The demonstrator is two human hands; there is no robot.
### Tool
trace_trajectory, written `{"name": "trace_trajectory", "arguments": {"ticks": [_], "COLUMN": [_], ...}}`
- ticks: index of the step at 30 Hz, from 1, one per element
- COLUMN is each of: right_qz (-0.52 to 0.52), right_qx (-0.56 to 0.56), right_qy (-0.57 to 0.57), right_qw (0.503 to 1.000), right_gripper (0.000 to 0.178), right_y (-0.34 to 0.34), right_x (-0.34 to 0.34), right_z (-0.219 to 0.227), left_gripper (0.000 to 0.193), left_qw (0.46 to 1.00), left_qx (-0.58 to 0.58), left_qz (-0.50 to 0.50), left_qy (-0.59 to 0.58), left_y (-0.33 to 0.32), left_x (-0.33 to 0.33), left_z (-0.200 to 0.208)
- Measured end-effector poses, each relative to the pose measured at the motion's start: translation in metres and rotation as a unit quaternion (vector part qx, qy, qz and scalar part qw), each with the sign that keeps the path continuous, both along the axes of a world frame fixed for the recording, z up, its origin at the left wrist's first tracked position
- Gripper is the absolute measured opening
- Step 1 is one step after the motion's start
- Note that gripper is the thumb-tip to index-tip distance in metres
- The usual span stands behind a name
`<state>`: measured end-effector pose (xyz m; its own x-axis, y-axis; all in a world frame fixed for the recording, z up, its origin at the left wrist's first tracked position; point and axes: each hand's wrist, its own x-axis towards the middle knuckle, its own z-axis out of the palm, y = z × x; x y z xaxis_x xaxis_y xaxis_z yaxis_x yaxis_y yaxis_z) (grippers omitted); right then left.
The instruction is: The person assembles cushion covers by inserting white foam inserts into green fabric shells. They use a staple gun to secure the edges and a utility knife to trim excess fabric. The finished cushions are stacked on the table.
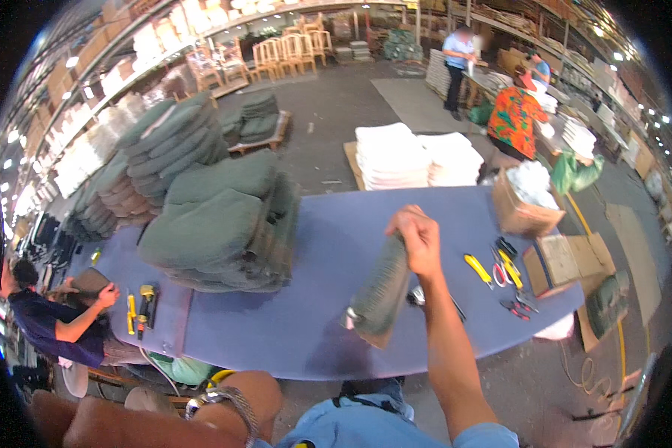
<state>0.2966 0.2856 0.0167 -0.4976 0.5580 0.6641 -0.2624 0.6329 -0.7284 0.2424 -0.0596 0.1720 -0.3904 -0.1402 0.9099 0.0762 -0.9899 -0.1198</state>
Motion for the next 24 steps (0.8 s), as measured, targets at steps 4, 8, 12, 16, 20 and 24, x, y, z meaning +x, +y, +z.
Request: {"name": "trace_trajectory", "arguments": {"ticks": [4, 8, 12, 16, 20, 24], "right_qz": [0.007, 0.003, 0.007, -0.020, 0.006, 0.031], "right_qx": [0.009, 0.019, 0.031, 0.051, 0.037, 0.043], "right_qy": [0.004, -0.001, 0.004, -0.027, -0.007, 0.007], "right_qw": [1.000, 1.000, 0.999, 0.998, 0.999, 0.999], "right_gripper": [0.041, 0.039, 0.036, 0.034, 0.038, 0.034], "right_y": [-0.015, -0.016, -0.022, -0.019, -0.026, -0.024], "right_x": [-0.015, -0.017, -0.030, -0.025, -0.028, -0.029], "right_z": [0.007, 0.007, 0.000, 0.000, 0.009, 0.001], "left_gripper": [0.029, 0.028, 0.028, 0.028, 0.028, 0.028], "left_qw": [1.000, 1.000, 1.000, 0.999, 0.999, 0.997], "left_qx": [0.003, 0.023, 0.025, 0.013, 0.034, 0.068], "left_qz": [-0.004, -0.009, -0.006, -0.032, -0.031, -0.016], "left_qy": [-0.002, 0.007, 0.006, -0.020, -0.004, 0.023], "left_y": [-0.004, -0.009, -0.016, -0.008, -0.007, -0.014], "left_x": [-0.006, -0.007, -0.010, -0.013, -0.014, -0.010], "left_z": [0.000, -0.001, -0.002, -0.005, -0.003, 0.004]}}
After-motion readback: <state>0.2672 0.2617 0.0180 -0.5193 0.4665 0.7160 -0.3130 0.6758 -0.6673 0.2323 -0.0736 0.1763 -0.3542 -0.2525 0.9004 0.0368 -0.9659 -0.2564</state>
